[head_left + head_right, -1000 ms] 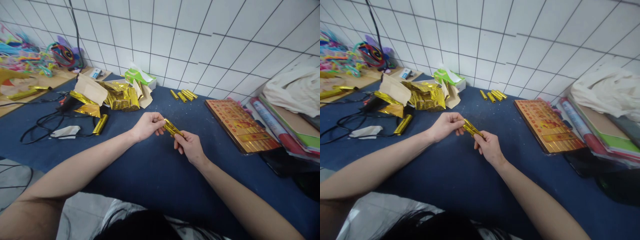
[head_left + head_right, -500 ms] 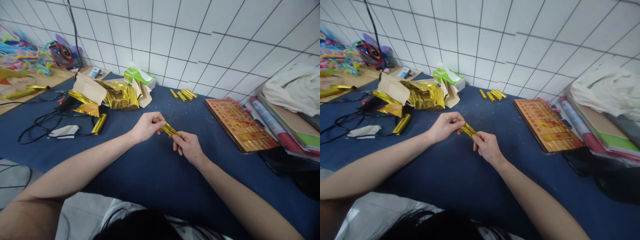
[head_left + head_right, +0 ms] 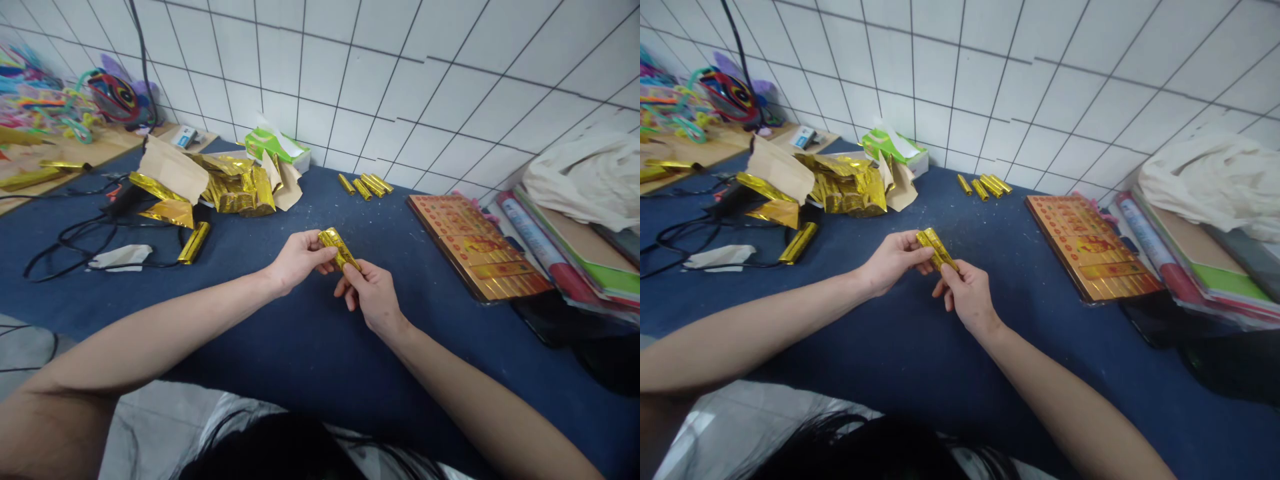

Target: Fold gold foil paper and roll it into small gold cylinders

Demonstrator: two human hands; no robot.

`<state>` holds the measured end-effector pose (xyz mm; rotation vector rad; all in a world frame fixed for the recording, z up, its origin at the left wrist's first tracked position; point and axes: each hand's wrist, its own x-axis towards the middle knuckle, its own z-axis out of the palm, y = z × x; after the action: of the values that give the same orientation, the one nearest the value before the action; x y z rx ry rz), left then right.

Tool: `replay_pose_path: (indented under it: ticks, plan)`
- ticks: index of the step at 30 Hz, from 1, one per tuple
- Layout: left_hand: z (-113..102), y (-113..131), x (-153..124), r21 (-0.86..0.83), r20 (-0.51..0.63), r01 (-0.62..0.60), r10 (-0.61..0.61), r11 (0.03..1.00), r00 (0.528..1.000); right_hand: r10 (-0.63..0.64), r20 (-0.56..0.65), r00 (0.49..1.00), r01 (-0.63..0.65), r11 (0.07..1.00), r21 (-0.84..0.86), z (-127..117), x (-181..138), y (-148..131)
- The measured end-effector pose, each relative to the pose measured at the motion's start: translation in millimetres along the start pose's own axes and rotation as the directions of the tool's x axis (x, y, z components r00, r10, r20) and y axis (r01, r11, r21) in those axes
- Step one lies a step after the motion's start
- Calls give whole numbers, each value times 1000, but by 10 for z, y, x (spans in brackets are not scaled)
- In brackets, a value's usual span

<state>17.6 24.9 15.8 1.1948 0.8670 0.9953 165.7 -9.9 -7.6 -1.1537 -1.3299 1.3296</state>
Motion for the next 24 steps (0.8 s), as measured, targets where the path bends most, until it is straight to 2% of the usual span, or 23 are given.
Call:
replay_pose_path:
  ticks: [2, 4, 7, 9, 10, 13, 15, 16, 18, 21, 24]
  plan:
    - [-27, 23, 12, 24, 10, -18, 17, 1000, 1000, 1, 56, 998, 4, 997, -77, 8, -17, -13]
    - [-76, 70, 32, 81, 80, -18, 11, 997, 997, -7, 80, 997, 17, 992, -123, 7, -23, -31]
    - [-146, 159, 43, 299, 272, -45, -40, 953, 961, -74, -33, 997, 70, 991, -113, -26, 3, -58]
    - [-163, 211, 24, 502, 391, -136, -84, 854, 916, -115, -94, 989, 101, 984, -148, -65, 32, -75]
    - [-162, 230, 9, 585, 444, -190, -116, 789, 888, -126, -80, 989, 108, 975, -194, -84, 43, -83]
    - [-145, 261, -34, 701, 561, -298, -243, 648, 792, -110, 95, 989, 137, 924, -357, -117, 52, -105]
    - [-146, 261, -41, 697, 603, -319, -282, 643, 746, -102, 183, 978, 170, 898, -406, -117, 40, -113]
    - [-152, 258, -37, 683, 610, -320, -272, 656, 744, -112, 181, 977, 178, 895, -410, -114, 34, -115]
    - [-171, 251, -20, 647, 592, -285, -230, 707, 772, -151, 86, 985, 173, 903, -393, -111, 29, -115]
    - [-185, 245, 2, 578, 487, -120, -223, 807, 844, -215, -134, 967, 151, 914, -375, -123, 41, -108]
    - [-173, 250, 3, 519, 387, 3, -239, 855, 891, -239, -229, 944, 144, 920, -364, -143, 61, -94]
